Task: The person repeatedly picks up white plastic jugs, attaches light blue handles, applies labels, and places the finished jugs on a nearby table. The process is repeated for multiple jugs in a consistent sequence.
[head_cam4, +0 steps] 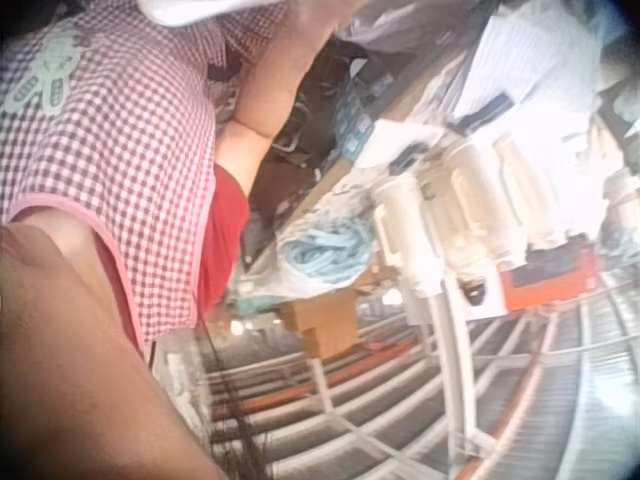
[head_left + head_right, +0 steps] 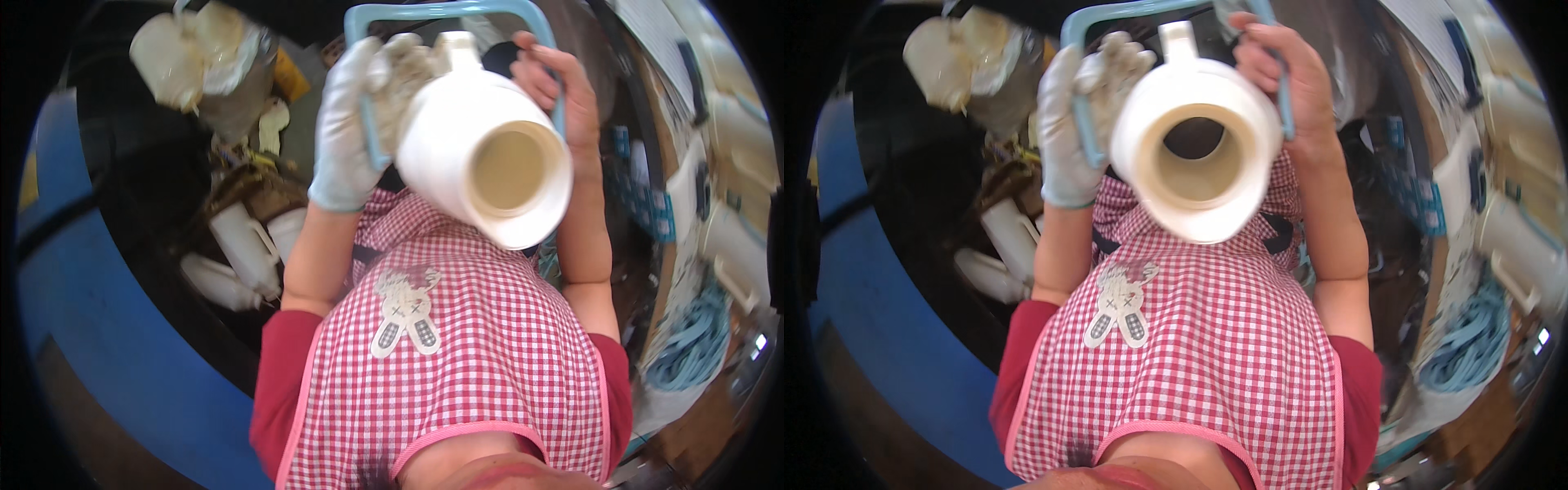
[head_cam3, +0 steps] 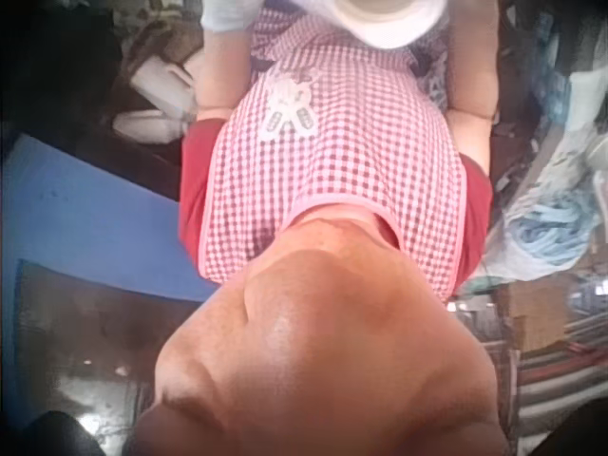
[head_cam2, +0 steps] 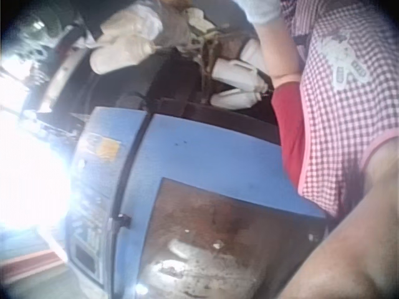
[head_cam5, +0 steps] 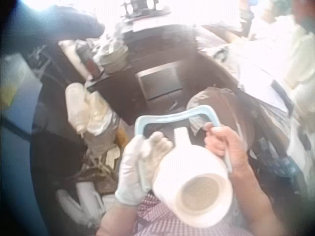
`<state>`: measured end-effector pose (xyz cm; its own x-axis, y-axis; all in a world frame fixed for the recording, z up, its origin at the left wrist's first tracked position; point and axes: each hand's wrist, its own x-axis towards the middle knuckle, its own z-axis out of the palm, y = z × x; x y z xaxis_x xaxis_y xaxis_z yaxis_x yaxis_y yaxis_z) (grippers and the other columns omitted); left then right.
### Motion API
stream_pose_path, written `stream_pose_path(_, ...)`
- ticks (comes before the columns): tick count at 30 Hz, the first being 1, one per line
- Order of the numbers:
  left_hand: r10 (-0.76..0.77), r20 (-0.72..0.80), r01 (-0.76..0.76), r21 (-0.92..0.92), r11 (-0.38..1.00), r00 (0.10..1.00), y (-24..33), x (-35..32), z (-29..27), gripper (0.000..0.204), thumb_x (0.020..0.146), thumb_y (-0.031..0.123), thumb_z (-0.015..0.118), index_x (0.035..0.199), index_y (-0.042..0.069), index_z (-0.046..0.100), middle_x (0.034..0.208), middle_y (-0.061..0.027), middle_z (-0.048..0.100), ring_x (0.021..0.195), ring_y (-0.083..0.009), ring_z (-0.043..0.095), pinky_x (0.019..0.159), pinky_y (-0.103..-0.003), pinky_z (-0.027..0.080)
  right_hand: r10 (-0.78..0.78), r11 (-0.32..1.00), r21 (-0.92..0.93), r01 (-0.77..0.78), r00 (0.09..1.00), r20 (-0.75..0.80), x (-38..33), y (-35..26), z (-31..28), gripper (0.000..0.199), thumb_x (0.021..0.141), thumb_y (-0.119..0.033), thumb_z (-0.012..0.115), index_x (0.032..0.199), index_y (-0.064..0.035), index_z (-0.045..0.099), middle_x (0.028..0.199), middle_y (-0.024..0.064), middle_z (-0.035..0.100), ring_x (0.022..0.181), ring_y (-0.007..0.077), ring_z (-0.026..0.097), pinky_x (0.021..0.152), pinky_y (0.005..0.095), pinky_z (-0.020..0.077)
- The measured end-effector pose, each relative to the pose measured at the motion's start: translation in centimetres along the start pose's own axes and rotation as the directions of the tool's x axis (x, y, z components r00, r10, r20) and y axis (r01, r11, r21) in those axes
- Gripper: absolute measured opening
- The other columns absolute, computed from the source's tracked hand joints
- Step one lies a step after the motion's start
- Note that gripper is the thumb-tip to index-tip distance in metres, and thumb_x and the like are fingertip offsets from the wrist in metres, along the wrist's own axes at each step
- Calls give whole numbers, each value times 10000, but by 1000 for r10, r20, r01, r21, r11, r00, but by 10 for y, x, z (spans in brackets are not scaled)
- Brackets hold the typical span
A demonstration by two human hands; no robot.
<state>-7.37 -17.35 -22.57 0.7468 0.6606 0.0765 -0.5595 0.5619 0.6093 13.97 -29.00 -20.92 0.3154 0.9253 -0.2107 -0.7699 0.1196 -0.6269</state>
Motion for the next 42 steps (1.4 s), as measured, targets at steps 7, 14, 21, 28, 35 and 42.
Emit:
stream_pose_path(7,-94,-66,109,275,955,993,-4,1,0,391,1079,270,510,1324,-12,624,1274,-131,678,1201,-200,657,1095,-357,500,56,992,-113,-50,997,55,-1,-7,13,370,1039,-142,456,1315,89,544,591,-59,353,526,25,337,506,188,313)
stream_pose_path(14,144,27,-98,853,513,989,-1,5,5,381,1083,273,518,1274,-31,644,1257,-141,687,1148,-215,667,1065,-355,513,-69,981,-186,48,992,-107,-7,1,21,338,1051,-160,474,1264,85,567,592,-59,335,524,37,325,502,201,291)
stream_pose_path(21,52,3,-44,561,826,999,48,56,-15,323,1054,263,550,1214,5,660,1125,-113,690,1006,-212,698,927,-342,561,-297,846,-427,321,947,123,86,16,-15,427,1084,-310,529,1282,59,613,923,54,651,787,142,620,701,285,538)
stream_pose_path(28,505,406,-590,758,279,761,80,90,28,539,1119,365,404,1366,-75,594,1409,-191,603,1337,-259,557,1153,-355,397,-201,968,-165,187,977,-73,57,17,-43,461,1066,-370,573,1319,11,622,1153,105,693,973,200,681,843,345,595)
stream_pose_path(35,136,397,-408,761,504,908,13,-5,77,1072,966,821,302,1577,-60,334,1686,-216,253,1572,-336,230,1277,-453,171,-296,947,185,261,936,193,-5,-78,-77,405,1061,-483,565,1074,-95,683,862,4,677,744,113,640,646,270,531)
stream_pose_path(42,157,88,-147,895,420,984,3,20,-8,437,1130,206,347,1424,-57,536,1426,-168,577,1349,-259,536,1197,-400,374,-891,203,-776,597,441,106,-92,-285,-91,305,1023,-320,682,1134,-36,660,926,-3,664,830,115,619,786,279,506)
